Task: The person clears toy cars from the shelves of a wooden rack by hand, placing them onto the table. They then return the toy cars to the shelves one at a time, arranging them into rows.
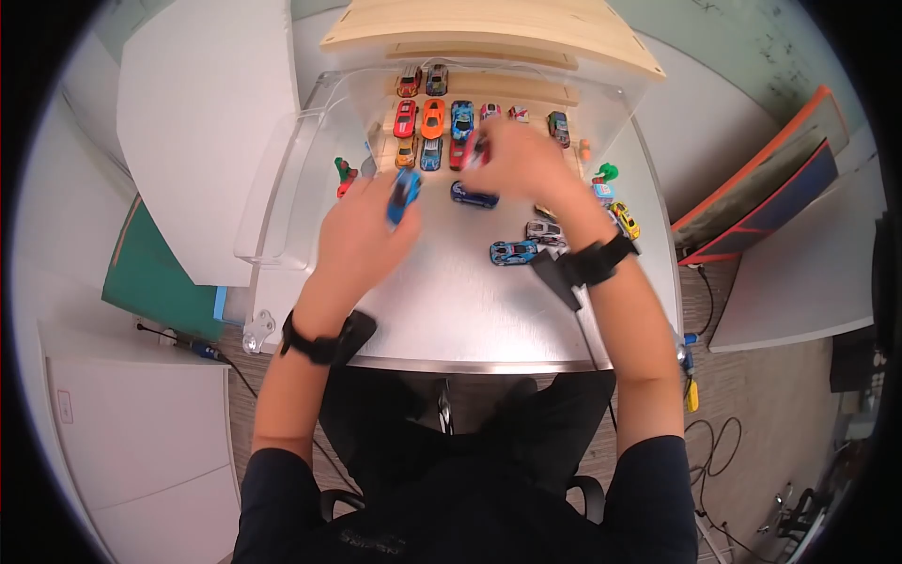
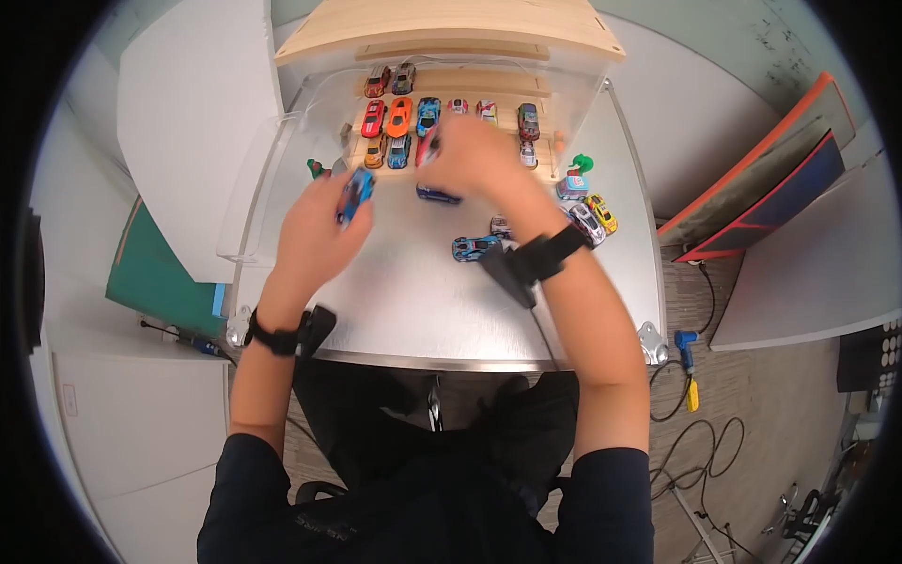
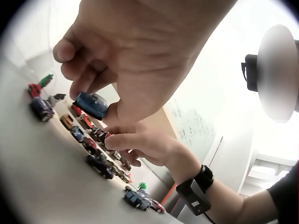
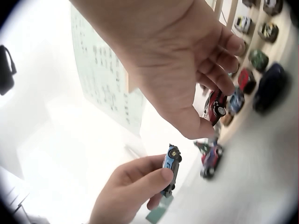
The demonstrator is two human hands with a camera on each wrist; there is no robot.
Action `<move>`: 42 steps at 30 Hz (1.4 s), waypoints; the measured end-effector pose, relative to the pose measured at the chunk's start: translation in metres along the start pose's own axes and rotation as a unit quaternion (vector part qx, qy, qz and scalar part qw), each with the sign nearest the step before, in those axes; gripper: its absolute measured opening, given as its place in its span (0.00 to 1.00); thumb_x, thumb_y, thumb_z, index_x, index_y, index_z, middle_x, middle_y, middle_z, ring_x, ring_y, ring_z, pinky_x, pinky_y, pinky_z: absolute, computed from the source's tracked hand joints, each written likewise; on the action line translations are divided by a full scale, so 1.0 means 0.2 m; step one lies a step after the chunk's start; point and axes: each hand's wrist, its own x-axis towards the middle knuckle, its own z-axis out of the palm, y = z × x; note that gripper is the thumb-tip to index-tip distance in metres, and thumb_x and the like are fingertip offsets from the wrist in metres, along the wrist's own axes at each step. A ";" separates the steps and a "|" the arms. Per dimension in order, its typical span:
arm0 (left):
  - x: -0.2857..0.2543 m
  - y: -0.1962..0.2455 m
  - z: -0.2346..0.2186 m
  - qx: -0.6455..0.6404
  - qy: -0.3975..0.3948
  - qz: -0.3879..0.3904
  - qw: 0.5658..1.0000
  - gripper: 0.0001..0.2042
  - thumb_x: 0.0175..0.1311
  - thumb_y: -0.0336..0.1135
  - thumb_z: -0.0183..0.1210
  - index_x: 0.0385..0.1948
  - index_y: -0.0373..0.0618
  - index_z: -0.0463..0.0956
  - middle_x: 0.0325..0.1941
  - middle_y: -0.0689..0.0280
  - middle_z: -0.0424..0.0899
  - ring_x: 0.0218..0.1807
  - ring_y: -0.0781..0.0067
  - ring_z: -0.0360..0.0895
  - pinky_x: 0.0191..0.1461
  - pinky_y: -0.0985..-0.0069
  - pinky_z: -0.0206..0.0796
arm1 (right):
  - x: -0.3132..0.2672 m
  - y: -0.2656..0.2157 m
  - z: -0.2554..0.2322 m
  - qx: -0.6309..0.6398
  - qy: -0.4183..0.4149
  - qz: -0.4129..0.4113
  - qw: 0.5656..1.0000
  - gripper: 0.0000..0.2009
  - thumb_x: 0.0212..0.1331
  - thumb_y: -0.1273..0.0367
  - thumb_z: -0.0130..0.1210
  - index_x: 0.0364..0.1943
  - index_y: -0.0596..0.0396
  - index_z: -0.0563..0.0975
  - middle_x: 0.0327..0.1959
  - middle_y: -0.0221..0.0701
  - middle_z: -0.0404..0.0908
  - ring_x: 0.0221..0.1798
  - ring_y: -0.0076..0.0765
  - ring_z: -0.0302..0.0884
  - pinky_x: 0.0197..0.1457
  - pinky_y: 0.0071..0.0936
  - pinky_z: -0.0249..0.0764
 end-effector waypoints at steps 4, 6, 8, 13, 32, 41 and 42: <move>0.45 0.11 0.19 0.050 -0.003 0.025 0.998 0.18 0.61 0.43 0.59 0.46 0.41 0.80 0.37 0.51 0.82 0.39 0.48 0.81 0.42 0.57 0.73 | 0.18 0.23 -0.15 -0.018 0.094 0.016 0.995 0.30 0.38 0.57 0.70 0.46 0.64 0.80 0.38 0.46 0.85 0.42 0.50 0.83 0.49 0.38 0.78; 0.65 0.12 0.27 0.077 -0.001 0.030 0.997 0.17 0.61 0.44 0.58 0.43 0.39 0.81 0.38 0.50 0.82 0.40 0.47 0.81 0.43 0.55 0.73 | 0.28 0.30 -0.15 -0.040 0.105 0.011 0.994 0.30 0.38 0.57 0.70 0.45 0.64 0.80 0.37 0.46 0.85 0.42 0.50 0.83 0.48 0.37 0.78; 0.80 0.13 0.35 0.157 0.014 0.075 0.985 0.16 0.59 0.44 0.59 0.34 0.36 0.82 0.34 0.49 0.83 0.38 0.46 0.82 0.43 0.55 0.75 | 0.34 0.31 -0.17 -0.058 0.116 0.008 0.992 0.29 0.37 0.57 0.71 0.44 0.64 0.80 0.37 0.46 0.85 0.42 0.50 0.83 0.48 0.37 0.78; 0.97 0.11 0.45 0.207 -0.054 0.060 0.975 0.17 0.57 0.45 0.59 0.27 0.36 0.84 0.30 0.50 0.84 0.35 0.47 0.84 0.42 0.56 0.77 | 0.47 0.31 -0.16 -0.032 0.026 0.009 0.999 0.28 0.37 0.58 0.71 0.42 0.62 0.79 0.39 0.47 0.84 0.44 0.51 0.83 0.48 0.38 0.77; 0.97 0.03 0.41 0.251 -0.062 0.047 0.965 0.19 0.58 0.52 0.61 0.33 0.42 0.85 0.32 0.54 0.86 0.40 0.50 0.83 0.46 0.58 0.76 | 0.56 0.31 -0.11 -0.095 0.020 -0.020 0.995 0.25 0.46 0.59 0.64 0.49 0.57 0.82 0.48 0.46 0.85 0.53 0.51 0.83 0.57 0.39 0.79; 0.90 -0.10 0.34 0.188 -0.020 0.150 0.971 0.20 0.51 0.43 0.67 0.46 0.46 0.85 0.48 0.57 0.82 0.56 0.51 0.75 0.62 0.58 0.67 | 0.55 0.33 -0.07 -0.084 0.063 -0.042 0.994 0.30 0.45 0.57 0.67 0.53 0.58 0.78 0.46 0.48 0.83 0.51 0.54 0.80 0.54 0.40 0.76; 0.90 -0.10 0.34 0.188 -0.020 0.149 0.971 0.20 0.51 0.43 0.67 0.46 0.46 0.85 0.48 0.57 0.82 0.56 0.51 0.75 0.62 0.58 0.67 | 0.54 0.32 -0.07 -0.083 0.062 -0.043 0.994 0.30 0.45 0.57 0.67 0.53 0.58 0.78 0.47 0.48 0.82 0.52 0.55 0.80 0.55 0.40 0.76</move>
